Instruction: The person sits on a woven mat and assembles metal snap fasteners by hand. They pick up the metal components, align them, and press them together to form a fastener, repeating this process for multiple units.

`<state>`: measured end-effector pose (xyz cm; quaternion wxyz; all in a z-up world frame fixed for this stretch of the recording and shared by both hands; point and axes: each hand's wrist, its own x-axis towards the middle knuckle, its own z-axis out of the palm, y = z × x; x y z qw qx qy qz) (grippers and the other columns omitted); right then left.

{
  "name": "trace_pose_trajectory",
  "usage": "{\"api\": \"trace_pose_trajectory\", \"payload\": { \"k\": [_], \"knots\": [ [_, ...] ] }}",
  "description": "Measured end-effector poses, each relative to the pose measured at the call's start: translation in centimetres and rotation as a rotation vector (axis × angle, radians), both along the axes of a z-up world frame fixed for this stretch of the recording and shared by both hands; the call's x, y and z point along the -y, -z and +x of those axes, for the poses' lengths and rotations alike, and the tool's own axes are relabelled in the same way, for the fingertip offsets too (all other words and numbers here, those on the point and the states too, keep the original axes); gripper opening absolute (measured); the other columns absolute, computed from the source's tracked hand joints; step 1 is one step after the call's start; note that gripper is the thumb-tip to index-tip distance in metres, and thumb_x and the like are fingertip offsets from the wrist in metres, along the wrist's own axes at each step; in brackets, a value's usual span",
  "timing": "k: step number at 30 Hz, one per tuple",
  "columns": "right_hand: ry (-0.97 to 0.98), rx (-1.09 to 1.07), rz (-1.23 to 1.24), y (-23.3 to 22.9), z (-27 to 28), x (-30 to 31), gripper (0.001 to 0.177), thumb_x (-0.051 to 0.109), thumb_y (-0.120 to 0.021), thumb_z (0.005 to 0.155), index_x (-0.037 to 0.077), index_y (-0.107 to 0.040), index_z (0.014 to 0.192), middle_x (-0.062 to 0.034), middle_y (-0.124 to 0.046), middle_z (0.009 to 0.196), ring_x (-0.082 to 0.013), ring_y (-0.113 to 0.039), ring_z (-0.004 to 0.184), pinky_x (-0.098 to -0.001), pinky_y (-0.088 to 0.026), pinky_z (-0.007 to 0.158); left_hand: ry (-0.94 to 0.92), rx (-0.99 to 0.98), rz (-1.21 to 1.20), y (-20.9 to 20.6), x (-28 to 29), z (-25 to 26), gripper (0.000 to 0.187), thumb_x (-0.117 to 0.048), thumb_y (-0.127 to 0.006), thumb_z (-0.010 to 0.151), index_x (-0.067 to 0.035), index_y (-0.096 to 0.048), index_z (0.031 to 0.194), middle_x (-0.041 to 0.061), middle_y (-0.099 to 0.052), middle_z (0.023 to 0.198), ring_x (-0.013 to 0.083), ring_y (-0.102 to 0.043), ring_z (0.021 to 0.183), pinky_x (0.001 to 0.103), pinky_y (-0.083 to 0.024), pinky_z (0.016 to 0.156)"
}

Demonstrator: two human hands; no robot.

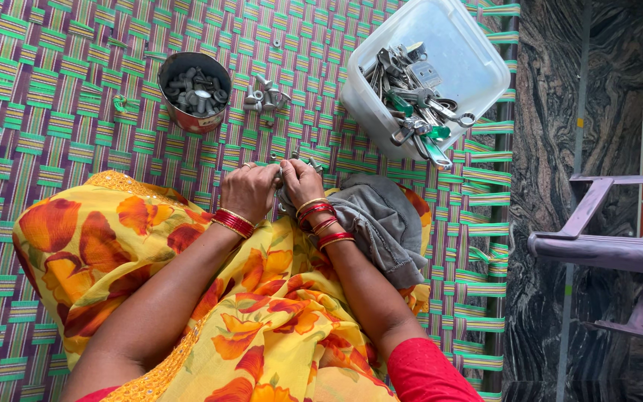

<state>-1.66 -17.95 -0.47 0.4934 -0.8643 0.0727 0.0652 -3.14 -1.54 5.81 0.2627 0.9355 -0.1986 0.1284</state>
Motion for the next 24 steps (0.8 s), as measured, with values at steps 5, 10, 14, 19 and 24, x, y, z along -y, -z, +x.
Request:
{"api": "trace_pose_trajectory", "payload": {
  "k": [5,10,14,19,24],
  "knots": [
    [0.047,0.071,0.103,-1.4,-0.3,-0.5,0.030,0.033,-0.063,0.100,0.007,-0.074,0.110,-0.0092,-0.078,0.090,-0.0170,-0.076,0.083,-0.0312,-0.058,0.075,-0.037,-0.035,0.079,0.6,0.3,0.1,0.010,-0.021,-0.071,0.092,-0.010,-0.070,0.092,0.011,-0.072,0.077,0.0284,-0.072,0.077,0.044,-0.056,0.066],
    [0.031,0.145,0.121,-2.6,-0.5,-0.8,0.028,0.030,-0.067,0.098,0.007,-0.075,0.111,-0.0098,-0.078,0.095,-0.0167,-0.075,0.086,-0.0310,-0.059,0.078,-0.055,-0.114,0.034,1.1,0.3,0.1,0.014,-0.024,-0.067,0.093,-0.010,-0.071,0.094,0.013,-0.073,0.079,0.0313,-0.071,0.075,0.047,-0.056,0.066],
    [0.010,0.228,0.154,-3.0,-0.6,-0.7,0.026,0.028,-0.069,0.098,0.006,-0.075,0.111,-0.0102,-0.078,0.097,-0.0167,-0.074,0.087,-0.0309,-0.058,0.079,-0.070,-0.387,-0.047,1.1,0.2,0.6,0.020,-0.029,-0.065,0.099,-0.011,-0.073,0.095,0.017,-0.072,0.079,0.0359,-0.070,0.073,0.050,-0.055,0.065],
    [0.027,0.219,0.302,-2.3,-0.4,-0.4,0.024,0.025,-0.069,0.098,0.005,-0.077,0.109,-0.0062,-0.079,0.095,-0.0123,-0.073,0.087,-0.0283,-0.058,0.079,-0.022,-0.784,-0.468,2.6,-0.5,1.3,0.028,-0.031,-0.060,0.102,-0.007,-0.071,0.093,0.010,-0.070,0.070,0.0201,-0.070,0.063,0.038,-0.055,0.060],
    [0.041,0.194,0.484,-1.2,0.0,-0.3,0.022,0.022,-0.069,0.100,0.004,-0.079,0.107,-0.0026,-0.078,0.094,-0.0075,-0.069,0.086,-0.0265,-0.057,0.079,0.109,-0.930,-0.744,5.8,-1.6,2.1,0.038,-0.033,-0.057,0.108,-0.001,-0.065,0.088,-0.002,-0.056,0.066,0.0083,-0.055,0.058,0.030,-0.046,0.055]
  ]
}}
